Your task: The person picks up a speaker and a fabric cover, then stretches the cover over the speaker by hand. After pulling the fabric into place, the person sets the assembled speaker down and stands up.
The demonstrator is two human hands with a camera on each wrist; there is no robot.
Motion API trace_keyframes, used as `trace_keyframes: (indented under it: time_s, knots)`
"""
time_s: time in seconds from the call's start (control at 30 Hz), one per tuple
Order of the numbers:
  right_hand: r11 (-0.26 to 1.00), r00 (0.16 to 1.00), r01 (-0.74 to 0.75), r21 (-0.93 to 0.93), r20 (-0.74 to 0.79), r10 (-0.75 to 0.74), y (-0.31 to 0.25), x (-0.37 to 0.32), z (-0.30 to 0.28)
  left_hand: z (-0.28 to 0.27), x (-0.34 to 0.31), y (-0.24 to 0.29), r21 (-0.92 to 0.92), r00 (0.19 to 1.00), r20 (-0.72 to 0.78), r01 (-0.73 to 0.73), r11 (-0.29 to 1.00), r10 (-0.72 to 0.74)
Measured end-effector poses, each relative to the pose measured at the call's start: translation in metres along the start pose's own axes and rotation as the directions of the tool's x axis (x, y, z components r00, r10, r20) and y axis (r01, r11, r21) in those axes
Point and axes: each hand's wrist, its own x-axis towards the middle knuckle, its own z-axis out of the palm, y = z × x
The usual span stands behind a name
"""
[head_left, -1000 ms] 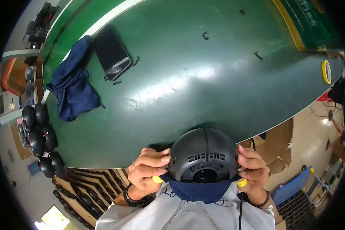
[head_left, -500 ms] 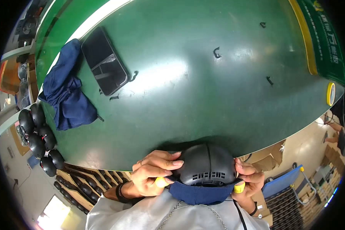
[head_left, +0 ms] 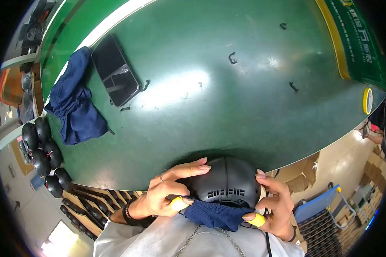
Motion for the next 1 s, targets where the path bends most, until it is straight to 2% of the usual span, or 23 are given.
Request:
trace_keyframes:
  time_s: [0.07, 0.2, 0.27, 0.4, 0.47, 0.5, 0.53, 0.6, 0.63, 0.67, 0.7, 0.77, 0.8, 0.83, 0.9, 0.97, 1.0]
  knots:
    - [0.999, 0.999, 0.047, -0.022, 0.003, -0.047, 0.002, 0.0, 0.0, 0.0, 0.0, 0.0, -0.012, 1.0, -0.004, 0.003, 1.0, -0.003]
    - [0.999, 0.999, 0.015, -0.034, 0.039, -0.014, 0.003, -0.001, -0.007, 0.0, 0.001, 0.001, -0.011, 1.0, 0.01, 0.008, 1.0, -0.007]
    - [0.999, 0.999, -0.035, 0.032, 0.039, 0.033, 0.002, 0.001, -0.008, -0.002, -0.002, 0.002, 0.008, 0.999, 0.037, 0.033, 0.999, -0.033]
    - [0.998, 0.997, -0.036, 0.05, 0.069, 0.032, -0.006, 0.005, -0.008, -0.003, -0.004, 0.005, -0.009, 0.999, 0.025, 0.032, 0.999, -0.031]
    - [0.999, 0.993, -0.016, 0.044, 0.115, 0.01, -0.009, 0.011, -0.008, -0.004, -0.006, 0.005, 0.066, 0.998, 0.037, 0.04, 0.997, -0.043]
    - [0.999, 0.987, -0.007, 0.034, 0.159, 0.001, -0.013, 0.011, -0.012, -0.006, -0.01, 0.011, 0.145, 0.994, 0.056, 0.09, 0.985, -0.099]
    - [0.998, 0.984, -0.003, 0.07, 0.176, -0.01, -0.012, 0.007, -0.013, -0.006, -0.017, 0.015, 0.179, 0.989, 0.033, 0.139, 0.974, -0.147]
    - [0.991, 0.985, -0.006, 0.131, 0.171, -0.016, -0.007, 0.004, -0.011, 0.007, -0.032, 0.012, 0.114, 0.969, -0.191, 0.182, 0.977, -0.158]
    - [0.985, 0.988, -0.004, 0.175, 0.154, -0.023, -0.005, 0.004, -0.012, 0.012, -0.033, 0.003, 0.213, 0.984, -0.174, 0.069, 0.975, -0.032]
    - [0.987, 0.993, 0.01, 0.159, 0.112, -0.028, -0.004, 0.003, -0.004, 0.015, -0.006, 0.025, 0.192, 0.999, -0.038, 0.046, 0.98, -0.039]
    - [0.986, 0.996, 0.035, 0.165, 0.078, -0.048, -0.002, 0.003, 0.0, -0.01, -0.081, -0.063, 0.065, 0.955, -0.23, -0.175, 0.982, 0.185]
    - [0.987, 0.991, -0.009, 0.16, 0.132, -0.013, -0.005, 0.003, -0.004, 0.0, -0.02, 0.008, 0.22, 1.0, -0.024, -0.001, 0.975, 0.006]
    - [0.987, 0.987, -0.06, 0.149, 0.154, 0.037, -0.003, 0.0, 0.0, 0.001, -0.018, 0.011, 0.246, 1.0, -0.029, 0.002, 0.969, 0.005]
    - [0.99, 0.99, -0.051, 0.13, 0.136, 0.034, -0.005, 0.001, -0.002, 0.001, -0.021, 0.01, 0.275, 0.999, -0.039, 0.01, 0.961, 0.001]
    - [0.964, 0.969, -0.178, 0.199, 0.209, 0.135, -0.007, -0.001, -0.006, 0.005, -0.025, 0.001, 0.3, 0.996, -0.069, -0.037, 0.953, 0.06]
    - [0.971, 0.975, -0.159, 0.179, 0.183, 0.126, -0.006, -0.004, -0.003, 0.008, -0.025, -0.009, 0.318, 0.988, -0.102, -0.076, 0.945, 0.114]
    - [0.979, 0.981, -0.123, 0.166, 0.166, 0.095, -0.005, -0.004, -0.002, 0.009, -0.023, -0.015, 0.3, 0.965, -0.157, -0.158, 0.941, 0.212]
